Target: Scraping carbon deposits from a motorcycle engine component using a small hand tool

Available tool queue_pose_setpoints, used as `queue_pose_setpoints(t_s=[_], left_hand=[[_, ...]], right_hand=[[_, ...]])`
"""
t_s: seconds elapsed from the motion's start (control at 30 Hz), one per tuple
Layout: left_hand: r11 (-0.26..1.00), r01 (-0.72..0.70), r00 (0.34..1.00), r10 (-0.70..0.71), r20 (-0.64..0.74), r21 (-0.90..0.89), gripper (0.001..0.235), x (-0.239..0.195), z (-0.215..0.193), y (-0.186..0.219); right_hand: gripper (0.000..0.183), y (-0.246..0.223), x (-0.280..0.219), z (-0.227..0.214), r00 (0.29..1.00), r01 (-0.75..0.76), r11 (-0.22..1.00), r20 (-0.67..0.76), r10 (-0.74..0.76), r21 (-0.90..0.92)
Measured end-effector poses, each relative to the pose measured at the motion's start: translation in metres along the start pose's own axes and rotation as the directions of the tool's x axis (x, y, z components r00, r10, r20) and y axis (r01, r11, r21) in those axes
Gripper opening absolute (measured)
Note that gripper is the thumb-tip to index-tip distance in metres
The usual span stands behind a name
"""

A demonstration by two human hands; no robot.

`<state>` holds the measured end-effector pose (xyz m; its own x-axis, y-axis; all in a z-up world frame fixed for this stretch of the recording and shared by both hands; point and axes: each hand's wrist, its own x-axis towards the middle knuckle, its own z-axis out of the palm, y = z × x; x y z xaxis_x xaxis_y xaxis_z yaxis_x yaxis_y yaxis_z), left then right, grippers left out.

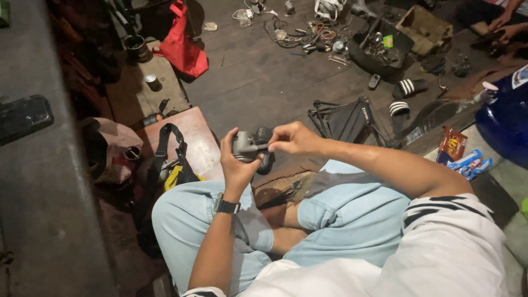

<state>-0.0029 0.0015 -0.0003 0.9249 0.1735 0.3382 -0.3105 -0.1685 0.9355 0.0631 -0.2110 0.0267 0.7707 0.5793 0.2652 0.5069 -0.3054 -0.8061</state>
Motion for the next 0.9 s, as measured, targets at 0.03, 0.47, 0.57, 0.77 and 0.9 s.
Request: queue_pose_setpoints(t_s=[0.03,0.47,0.57,0.77,0.9], left_hand=[[1.000,0.003,1.000,-0.003,0.005,-0.001,0.093,0.000,0.001,0.001],[0.999,-0.039,0.999,0.039,-0.019,-0.007,0.094,0.003,-0.005,0.001],[0.999,-0.044,0.999,0.044,0.002,-0.007,0.092,0.001,-0.005,0.004],[0.998,-0.064,0.997,0.065,0.031,-0.025,0.091,0.002,-0.004,0.003],[0.998,-0.067,0.998,0.067,0.016,-0.021,0.092,0.001,-0.004,-0.003]], right_hand=[[0.011,-0.001,0.000,-0.002,1.000,-0.006,1.000,-0.003,0.006,0.001],[0.010,-0.001,0.006,-0.008,0.997,0.013,0.999,-0.071,-0.016,-0.046],[0.010,0.005,0.002,-0.003,0.995,-0.002,0.999,-0.104,-0.003,-0.048],[0.009,0.000,0.004,-0.001,0.998,-0.018,0.999,-0.063,0.016,-0.029],[0.010,0.011,0.001,-0.003,0.993,-0.043,0.998,-0.112,0.038,-0.042]])
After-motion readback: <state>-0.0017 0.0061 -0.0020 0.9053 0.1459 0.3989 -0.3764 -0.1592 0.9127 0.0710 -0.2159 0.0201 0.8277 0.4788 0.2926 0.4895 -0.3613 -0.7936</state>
